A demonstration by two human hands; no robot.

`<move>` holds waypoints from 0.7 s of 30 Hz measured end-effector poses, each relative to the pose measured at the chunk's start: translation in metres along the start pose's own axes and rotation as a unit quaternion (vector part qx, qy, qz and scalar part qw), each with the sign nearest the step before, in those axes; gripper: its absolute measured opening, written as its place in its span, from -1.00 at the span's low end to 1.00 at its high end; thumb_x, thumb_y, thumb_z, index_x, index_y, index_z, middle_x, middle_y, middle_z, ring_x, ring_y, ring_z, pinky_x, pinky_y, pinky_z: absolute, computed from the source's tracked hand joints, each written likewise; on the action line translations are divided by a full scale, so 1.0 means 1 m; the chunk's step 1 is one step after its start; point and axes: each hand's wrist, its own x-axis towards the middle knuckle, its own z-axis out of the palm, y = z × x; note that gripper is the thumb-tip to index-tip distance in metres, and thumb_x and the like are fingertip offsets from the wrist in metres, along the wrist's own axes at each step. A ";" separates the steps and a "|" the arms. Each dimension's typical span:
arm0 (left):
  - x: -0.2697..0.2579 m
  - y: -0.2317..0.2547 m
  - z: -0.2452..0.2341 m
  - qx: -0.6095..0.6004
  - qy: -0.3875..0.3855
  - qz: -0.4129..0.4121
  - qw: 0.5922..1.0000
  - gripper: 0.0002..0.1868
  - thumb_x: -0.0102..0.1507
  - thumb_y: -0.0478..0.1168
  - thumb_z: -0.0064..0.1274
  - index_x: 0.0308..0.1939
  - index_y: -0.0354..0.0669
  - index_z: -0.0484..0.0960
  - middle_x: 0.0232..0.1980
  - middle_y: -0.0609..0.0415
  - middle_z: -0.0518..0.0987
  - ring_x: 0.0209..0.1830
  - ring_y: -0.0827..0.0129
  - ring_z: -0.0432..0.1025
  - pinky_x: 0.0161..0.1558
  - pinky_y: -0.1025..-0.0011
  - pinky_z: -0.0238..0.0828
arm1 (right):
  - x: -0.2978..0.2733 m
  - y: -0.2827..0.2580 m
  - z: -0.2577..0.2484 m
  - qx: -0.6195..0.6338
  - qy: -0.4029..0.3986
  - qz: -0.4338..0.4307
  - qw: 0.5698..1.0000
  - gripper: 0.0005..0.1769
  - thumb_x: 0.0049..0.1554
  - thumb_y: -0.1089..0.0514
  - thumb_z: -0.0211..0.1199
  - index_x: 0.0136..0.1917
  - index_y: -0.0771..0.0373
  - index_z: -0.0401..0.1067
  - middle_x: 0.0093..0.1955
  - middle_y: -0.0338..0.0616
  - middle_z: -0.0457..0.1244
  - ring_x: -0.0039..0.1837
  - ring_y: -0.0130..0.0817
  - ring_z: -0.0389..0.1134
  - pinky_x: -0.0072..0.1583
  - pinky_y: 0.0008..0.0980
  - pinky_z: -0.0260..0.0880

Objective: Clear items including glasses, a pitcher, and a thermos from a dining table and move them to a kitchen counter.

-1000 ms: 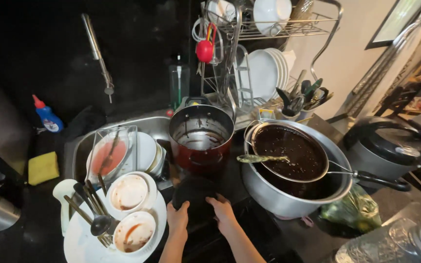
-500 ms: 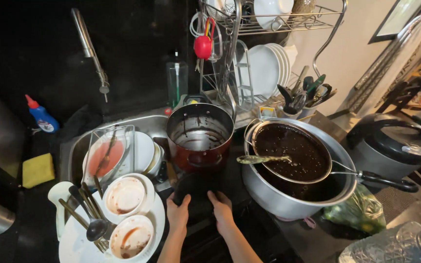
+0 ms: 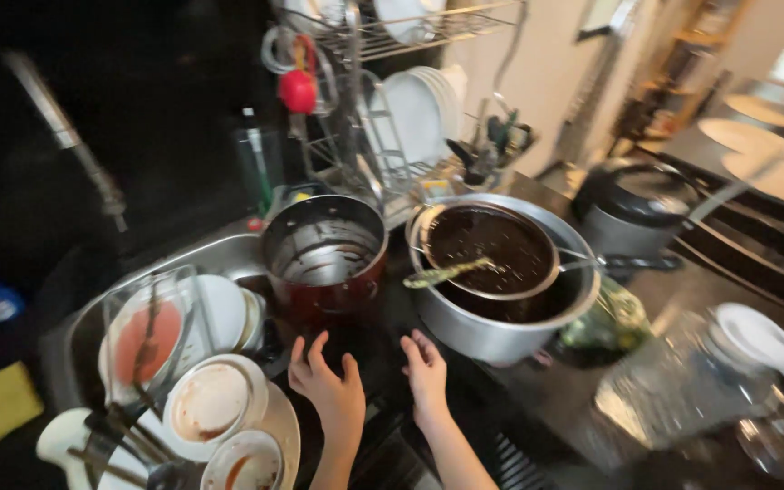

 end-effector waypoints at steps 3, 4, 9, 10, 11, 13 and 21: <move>0.002 0.023 -0.015 -0.042 -0.058 -0.003 0.997 -0.47 0.17 -0.26 0.21 0.23 -0.07 0.50 0.46 -0.23 0.22 0.42 -0.22 0.05 0.34 -0.07 0.04 | -0.029 -0.028 -0.018 0.026 0.051 -0.028 0.998 -0.34 0.10 -0.05 0.34 0.42 0.22 0.40 0.28 -0.24 0.38 0.19 -0.44 0.35 0.09 -0.44 0.29; 0.000 0.027 -0.016 -0.052 -0.073 0.006 0.996 -0.47 0.17 -0.26 0.21 0.23 -0.07 0.50 0.46 -0.23 0.22 0.42 -0.22 0.05 0.34 -0.07 0.04 | -0.036 -0.032 -0.027 0.030 0.070 -0.032 0.997 -0.34 0.10 -0.05 0.34 0.42 0.22 0.40 0.28 -0.24 0.38 0.19 -0.44 0.35 0.09 -0.44 0.29; -0.029 0.065 -0.014 -0.160 -0.165 0.043 0.972 -0.46 0.16 -0.27 0.19 0.24 -0.05 0.51 0.50 -0.18 0.23 0.45 -0.17 0.06 0.38 -0.03 0.02 | -0.091 -0.054 -0.089 0.062 0.170 -0.114 0.977 -0.37 0.12 0.02 0.33 0.43 0.21 0.38 0.31 -0.21 0.36 0.23 -0.49 0.35 0.15 -0.45 0.30; -0.040 0.076 -0.014 -0.173 -0.189 0.052 0.965 -0.46 0.16 -0.27 0.19 0.24 -0.05 0.51 0.50 -0.18 0.23 0.45 -0.17 0.06 0.38 -0.03 0.02 | -0.105 -0.056 -0.104 0.067 0.198 -0.117 0.971 -0.37 0.12 0.02 0.33 0.43 0.21 0.38 0.31 -0.21 0.36 0.23 -0.49 0.35 0.15 -0.45 0.30; -0.051 0.088 -0.013 -0.199 -0.208 0.058 0.956 -0.46 0.16 -0.28 0.20 0.25 -0.05 0.51 0.50 -0.17 0.23 0.46 -0.15 0.06 0.40 -0.02 0.01 | -0.119 -0.059 -0.120 0.067 0.215 -0.139 0.964 -0.37 0.13 0.04 0.33 0.44 0.22 0.38 0.32 -0.17 0.35 0.23 -0.46 0.34 0.17 -0.43 0.31; -0.081 0.114 -0.015 -0.239 -0.248 0.072 0.936 -0.46 0.17 -0.28 0.20 0.25 -0.05 0.51 0.50 -0.17 0.23 0.47 -0.13 0.06 0.42 -0.01 0.00 | -0.151 -0.068 -0.152 0.068 0.258 -0.166 0.950 -0.37 0.14 0.06 0.33 0.45 0.23 0.38 0.33 -0.12 0.34 0.24 -0.44 0.33 0.18 -0.41 0.31; -0.203 0.229 -0.049 -0.364 -0.408 0.129 0.827 -0.43 0.14 -0.30 0.22 0.25 -0.02 0.53 0.50 -0.11 0.24 0.48 -0.08 0.08 0.43 0.03 -0.02 | -0.296 -0.116 -0.260 0.087 0.423 -0.229 0.872 -0.34 0.12 0.08 0.32 0.46 0.22 0.33 0.44 -0.14 0.28 0.38 -0.42 0.30 0.29 -0.41 0.28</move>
